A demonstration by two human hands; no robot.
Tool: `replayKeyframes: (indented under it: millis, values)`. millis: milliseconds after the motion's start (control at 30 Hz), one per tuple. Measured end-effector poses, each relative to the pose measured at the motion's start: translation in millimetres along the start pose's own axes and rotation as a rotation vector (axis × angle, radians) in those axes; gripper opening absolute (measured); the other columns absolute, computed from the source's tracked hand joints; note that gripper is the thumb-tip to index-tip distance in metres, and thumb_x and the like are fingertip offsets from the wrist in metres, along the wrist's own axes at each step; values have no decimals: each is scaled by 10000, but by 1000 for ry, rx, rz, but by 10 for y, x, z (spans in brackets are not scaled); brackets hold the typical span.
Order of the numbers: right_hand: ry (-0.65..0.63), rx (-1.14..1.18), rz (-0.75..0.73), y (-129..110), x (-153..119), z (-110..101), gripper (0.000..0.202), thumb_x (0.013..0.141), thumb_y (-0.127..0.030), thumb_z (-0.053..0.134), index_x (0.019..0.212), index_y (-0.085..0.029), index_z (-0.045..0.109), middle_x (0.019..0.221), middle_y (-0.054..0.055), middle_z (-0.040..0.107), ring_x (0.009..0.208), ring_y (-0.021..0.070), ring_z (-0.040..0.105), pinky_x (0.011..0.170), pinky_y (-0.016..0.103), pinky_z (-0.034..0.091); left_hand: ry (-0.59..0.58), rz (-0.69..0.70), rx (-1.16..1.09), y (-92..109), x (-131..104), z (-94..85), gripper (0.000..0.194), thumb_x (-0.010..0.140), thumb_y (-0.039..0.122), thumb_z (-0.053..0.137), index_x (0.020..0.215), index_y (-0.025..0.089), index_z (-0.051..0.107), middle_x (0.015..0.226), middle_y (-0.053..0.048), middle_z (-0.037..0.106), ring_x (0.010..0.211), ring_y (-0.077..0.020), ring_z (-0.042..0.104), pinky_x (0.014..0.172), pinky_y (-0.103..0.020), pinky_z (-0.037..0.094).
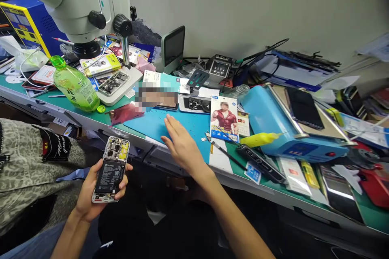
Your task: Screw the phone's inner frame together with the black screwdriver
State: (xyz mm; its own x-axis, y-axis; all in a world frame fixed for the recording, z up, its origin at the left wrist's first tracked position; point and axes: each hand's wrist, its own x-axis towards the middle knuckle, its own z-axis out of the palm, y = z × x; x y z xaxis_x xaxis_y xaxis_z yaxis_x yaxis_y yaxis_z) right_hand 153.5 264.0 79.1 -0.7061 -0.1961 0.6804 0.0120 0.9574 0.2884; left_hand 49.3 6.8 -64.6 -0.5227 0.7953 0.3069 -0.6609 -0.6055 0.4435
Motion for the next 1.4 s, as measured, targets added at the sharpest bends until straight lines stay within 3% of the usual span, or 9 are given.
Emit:
replayKeyframes:
  millis: [167, 333, 467, 567, 733, 900, 1100, 1267, 1400]
  values:
    - [-41, -33, -63, -265, -239, 140, 719, 1115, -361, 520, 1707, -29, 283, 1676, 316, 406, 1599, 419, 379, 1258, 674, 421, 13, -11, -3, -46, -105, -94, 555, 1101, 504, 476, 1255, 69, 784, 1156, -228, 732, 737, -192, 578, 559, -286, 501]
    - [-99, 49, -234, -364, -381, -137, 589, 1136, -312, 475, 1708, -241, 355, 1621, 94, 580, 1540, 217, 510, 1285, 449, 466, 16, -31, -4, -77, -125, -169, 578, 1111, 506, 446, 1268, 56, 773, 1091, -223, 733, 741, -200, 577, 575, -297, 509]
    - [0, -40, -21, -230, -47, 18, 556, 1143, -333, 433, 1634, -73, 452, 1657, 256, 481, 1603, 348, 404, 1306, 639, 373, 15, -12, 7, -102, -78, -75, 523, 1104, 480, 470, 1257, 88, 780, 1217, -226, 722, 740, -195, 580, 560, -291, 502]
    - [-12, -51, -11, -281, -27, 111, 643, 1139, -409, 424, 1571, 66, 476, 1614, 375, 456, 1573, 440, 420, 1244, 712, 414, -11, -34, 17, -126, -84, -28, 541, 1105, 504, 466, 1261, 90, 778, 1154, -210, 732, 731, -193, 580, 570, -287, 489]
    - [-138, 68, -245, -408, -330, -100, 440, 1142, -415, 446, 1467, -221, 671, 1513, 55, 681, 1445, 199, 616, 1265, 392, 489, -38, -93, 37, -134, -136, -71, 608, 1110, 539, 430, 1266, 61, 772, 910, -167, 719, 688, -189, 563, 606, -291, 476]
    - [-49, -23, -6, -230, -157, 23, 642, 1138, -378, 431, 1618, 49, 416, 1688, 340, 353, 1619, 409, 337, 1277, 677, 391, -36, -97, 72, -132, -120, -46, 589, 1102, 542, 446, 1240, 72, 774, 906, -162, 721, 650, -182, 563, 612, -297, 447]
    - [-186, 97, -274, -315, -187, 5, 467, 1121, -388, 506, 1546, -224, 610, 1604, 67, 596, 1526, 197, 525, 1288, 387, 450, -49, -140, 88, -149, -144, -76, 605, 1112, 544, 416, 1271, 70, 756, 828, -131, 687, 646, -192, 578, 641, -308, 445]
    - [-106, 32, -123, -302, -125, 51, 659, 1120, -397, 487, 1652, -16, 407, 1718, 270, 338, 1644, 355, 306, 1330, 623, 320, -12, -95, 92, -138, -138, -47, 566, 1112, 491, 418, 1291, 68, 749, 937, -174, 720, 688, -202, 570, 626, -318, 457]
    - [-120, 74, -271, -347, -326, -1, 448, 1119, -457, 499, 1446, -223, 696, 1547, 55, 650, 1508, 204, 549, 1284, 406, 460, -39, -158, 106, -95, -151, -4, 614, 1106, 545, 411, 1291, 66, 748, 903, -151, 701, 667, -197, 559, 653, -331, 452]
